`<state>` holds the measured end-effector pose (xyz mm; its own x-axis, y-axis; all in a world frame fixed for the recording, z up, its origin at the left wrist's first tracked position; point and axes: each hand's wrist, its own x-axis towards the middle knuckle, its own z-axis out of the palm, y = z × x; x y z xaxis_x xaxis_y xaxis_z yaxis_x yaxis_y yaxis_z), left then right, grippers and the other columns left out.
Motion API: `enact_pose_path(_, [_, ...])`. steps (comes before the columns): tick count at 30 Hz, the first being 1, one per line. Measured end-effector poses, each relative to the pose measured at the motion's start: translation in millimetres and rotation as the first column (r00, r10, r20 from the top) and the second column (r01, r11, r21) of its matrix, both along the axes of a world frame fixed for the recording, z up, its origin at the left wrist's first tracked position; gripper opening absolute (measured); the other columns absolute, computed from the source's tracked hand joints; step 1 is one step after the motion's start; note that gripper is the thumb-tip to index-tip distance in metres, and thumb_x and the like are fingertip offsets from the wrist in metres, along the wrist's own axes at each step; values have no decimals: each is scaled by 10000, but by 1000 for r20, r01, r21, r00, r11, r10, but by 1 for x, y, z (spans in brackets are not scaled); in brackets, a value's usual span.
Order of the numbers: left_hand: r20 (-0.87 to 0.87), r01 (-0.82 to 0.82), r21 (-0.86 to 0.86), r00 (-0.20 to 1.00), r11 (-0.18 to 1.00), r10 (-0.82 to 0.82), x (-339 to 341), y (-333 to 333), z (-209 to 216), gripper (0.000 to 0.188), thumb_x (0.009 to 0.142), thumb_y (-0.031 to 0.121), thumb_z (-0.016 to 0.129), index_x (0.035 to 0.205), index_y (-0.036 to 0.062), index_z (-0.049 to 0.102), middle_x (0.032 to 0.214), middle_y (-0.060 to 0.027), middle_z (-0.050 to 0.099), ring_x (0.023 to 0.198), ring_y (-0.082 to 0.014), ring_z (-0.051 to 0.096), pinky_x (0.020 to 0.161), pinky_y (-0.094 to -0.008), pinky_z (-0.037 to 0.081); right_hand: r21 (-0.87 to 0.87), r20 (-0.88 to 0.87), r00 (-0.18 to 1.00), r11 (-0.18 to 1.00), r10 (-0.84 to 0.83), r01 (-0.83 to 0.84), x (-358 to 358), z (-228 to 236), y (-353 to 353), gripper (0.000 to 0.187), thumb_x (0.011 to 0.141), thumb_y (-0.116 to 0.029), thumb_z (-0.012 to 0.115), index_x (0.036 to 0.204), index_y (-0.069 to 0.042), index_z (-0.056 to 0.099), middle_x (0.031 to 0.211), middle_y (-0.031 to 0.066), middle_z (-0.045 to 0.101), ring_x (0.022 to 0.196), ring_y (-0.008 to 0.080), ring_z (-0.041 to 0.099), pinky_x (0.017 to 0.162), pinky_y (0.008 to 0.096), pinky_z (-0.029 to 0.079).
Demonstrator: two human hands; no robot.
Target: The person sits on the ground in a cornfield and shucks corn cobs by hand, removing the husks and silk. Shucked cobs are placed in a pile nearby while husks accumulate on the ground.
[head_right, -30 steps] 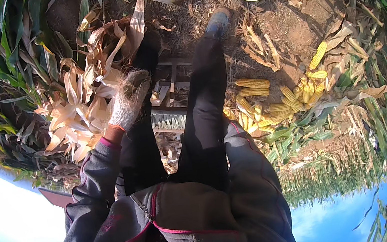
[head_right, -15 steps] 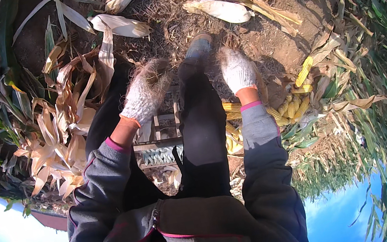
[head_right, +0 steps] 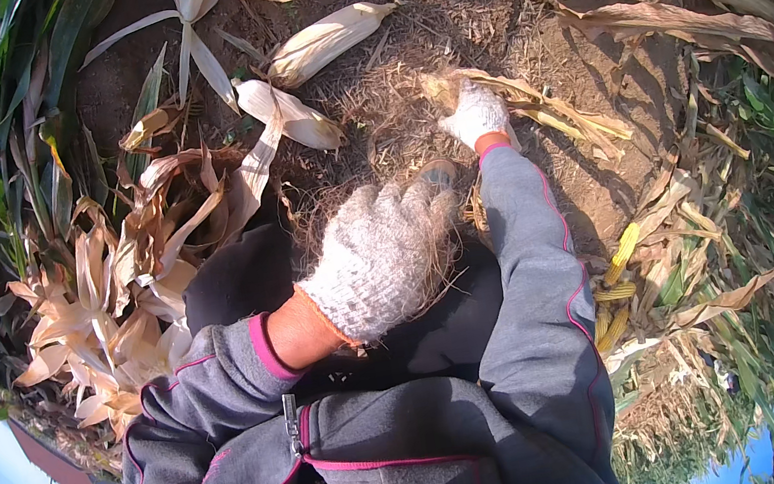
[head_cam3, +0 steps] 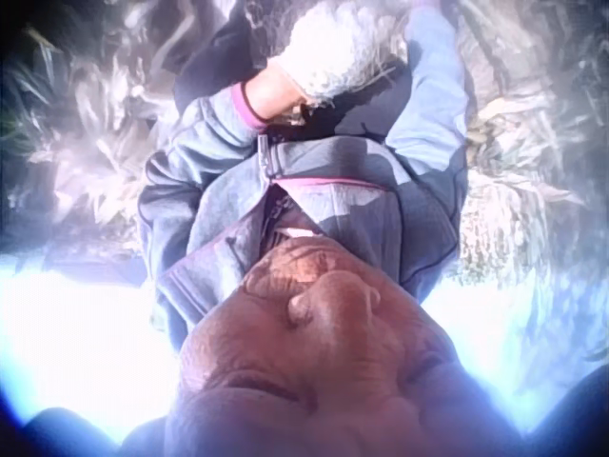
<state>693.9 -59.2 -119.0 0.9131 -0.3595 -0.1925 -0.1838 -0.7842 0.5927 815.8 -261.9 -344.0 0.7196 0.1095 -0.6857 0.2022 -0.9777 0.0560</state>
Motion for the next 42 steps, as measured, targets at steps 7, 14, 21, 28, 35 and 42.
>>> enact_pose_path(7, [50, -317, -348, 933, 882, 356, -9, 9, 4, 569, 852, 325, 626, 1280, -7, 451, 1204, -217, 533, 1101, -369, 526, 943, -437, 414, 758, -467, 793, 285, -392, 587, -21, 125, 15, 404, 844, -218, 663, 1160, 19, 579, 1028, 84, 652, 888, 178, 617, 781, 303, 503])
enact_pose_path(14, [-528, -532, -837, 847, 128, 65, -40, 24, 34, 510, 927, 327, 554, 1290, -17, 455, 1278, -133, 506, 1139, -169, 500, 983, -301, 383, 584, -809, 544, -400, -223, 706, -82, 274, 52, 511, 972, -400, 432, 1337, -42, 431, 1275, 100, 519, 1124, 204, 522, 972, 350, 433])
enact_pose_path(21, [-431, -456, -862, 889, 220, 154, -98, 13, 51, 537, 892, 334, 595, 1292, 2, 463, 1215, -136, 559, 1084, -194, 540, 941, -330, 421, 416, -851, 516, -725, -96, 550, -131, 280, 81, 542, 957, -481, 409, 1323, -87, 473, 1285, 78, 528, 1147, 220, 520, 990, 358, 424])
enact_pose_path(28, [-266, -401, -714, 914, 574, 308, -147, 7, 69, 544, 883, 315, 596, 1291, -1, 422, 1211, -167, 531, 1146, -232, 492, 983, -350, 380, 648, -736, 590, -599, -333, 470, -159, 265, 81, 429, 930, -377, 545, 1173, -26, 585, 1063, 51, 616, 903, 141, 582, 793, 287, 498])
enact_pose_path(35, [-49, -320, -663, 921, 677, 388, -182, 1, 81, 637, 854, 329, 599, 1354, 16, 360, 1272, -233, 494, 1189, -362, 475, 1023, -416, 344, 685, -703, 641, -536, -308, 493, -171, 260, 65, 446, 943, -369, 497, 1189, -4, 567, 1070, 78, 619, 885, 159, 595, 778, 288, 513])
enact_pose_path(42, [-12, -275, -703, 927, 656, 376, -192, -11, 82, 766, 827, 287, 637, 1439, 44, 245, 1395, -214, 397, 1311, -312, 361, 1086, -383, 270, 871, -432, 802, -422, -412, 253, -162, 239, 57, 302, 864, -236, 568, 1059, -6, 591, 1015, 104, 631, 921, 214, 611, 800, 342, 513])
